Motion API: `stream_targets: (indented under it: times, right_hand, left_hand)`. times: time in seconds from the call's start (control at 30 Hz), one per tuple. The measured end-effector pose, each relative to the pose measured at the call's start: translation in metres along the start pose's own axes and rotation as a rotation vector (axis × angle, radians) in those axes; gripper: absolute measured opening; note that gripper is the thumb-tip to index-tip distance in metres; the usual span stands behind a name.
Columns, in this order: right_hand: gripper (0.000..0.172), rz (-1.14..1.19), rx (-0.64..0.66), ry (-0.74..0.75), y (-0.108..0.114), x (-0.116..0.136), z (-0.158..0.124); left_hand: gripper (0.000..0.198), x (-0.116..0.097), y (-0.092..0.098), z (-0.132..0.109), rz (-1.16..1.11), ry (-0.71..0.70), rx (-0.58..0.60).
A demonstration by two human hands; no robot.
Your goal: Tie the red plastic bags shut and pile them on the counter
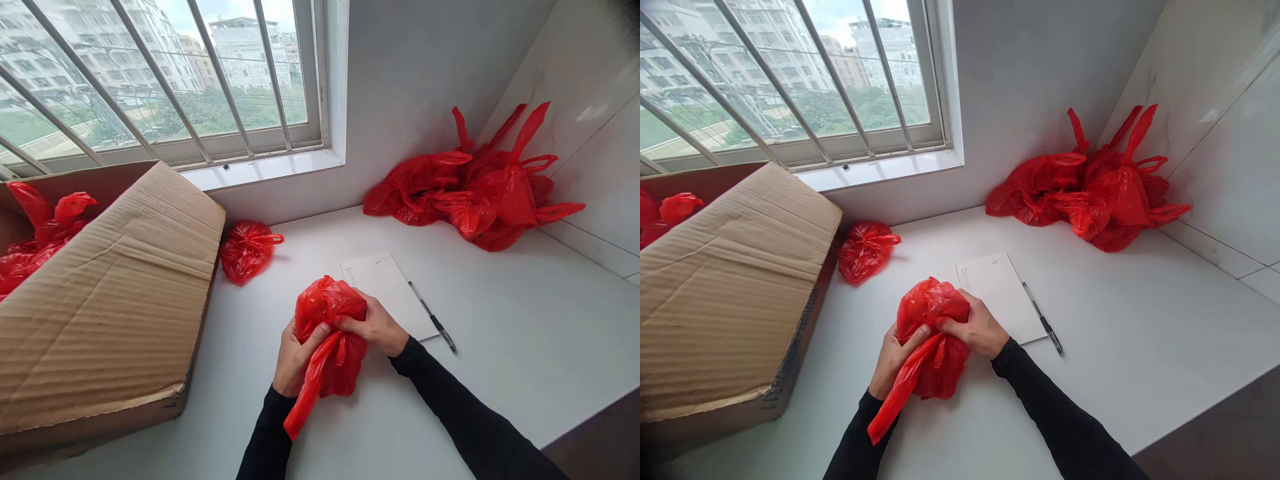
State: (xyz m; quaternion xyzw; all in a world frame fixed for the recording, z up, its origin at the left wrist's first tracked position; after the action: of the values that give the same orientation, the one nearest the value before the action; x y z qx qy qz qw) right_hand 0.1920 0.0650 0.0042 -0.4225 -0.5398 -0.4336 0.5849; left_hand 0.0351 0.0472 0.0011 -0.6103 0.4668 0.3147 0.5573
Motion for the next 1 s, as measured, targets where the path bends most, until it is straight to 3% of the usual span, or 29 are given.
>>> stream_targets:
  times: [0.37, 0.57, 0.67, 0.9, 1.0]
  right_hand:
    - [0.030, 0.125, 0.044, 0.056, -0.002, 0.004, 0.001]
    - [0.028, 0.166, -0.032, 0.049, -0.001, 0.001, 0.002]
    - [0.026, 0.090, -0.076, 0.034, 0.001, -0.001, 0.003]
    - [0.043, 0.084, 0.069, 0.012, -0.007, 0.004, 0.000]
    - [0.040, 0.144, 0.061, 0.011, -0.007, 0.003, 0.000]
  left_hand:
    - [0.042, -0.007, 0.006, 0.006, -0.184, 0.005, -0.157]
    - [0.043, -0.010, -0.002, 0.001, -0.136, 0.034, -0.042]
    - [0.042, -0.009, 0.000, 0.003, -0.100, 0.009, -0.073]
    - [0.034, 0.000, 0.011, 0.006, -0.085, 0.007, -0.122]
    - [0.032, 0.003, 0.013, 0.006, -0.069, 0.011, -0.097]
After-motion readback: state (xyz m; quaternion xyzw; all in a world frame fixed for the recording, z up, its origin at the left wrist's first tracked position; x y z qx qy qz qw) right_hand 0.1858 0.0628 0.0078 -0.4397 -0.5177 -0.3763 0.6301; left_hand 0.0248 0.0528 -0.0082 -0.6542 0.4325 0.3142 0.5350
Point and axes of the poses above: each hand's wrist, its own z-axis towards the middle knuckle, its own y-axis out of the back of the hand, x = y × z, the point moved 4 cm from there along z, towards the middle knuckle, and after that the axes turned 8 degrees about -z, right-handed, at the moved point
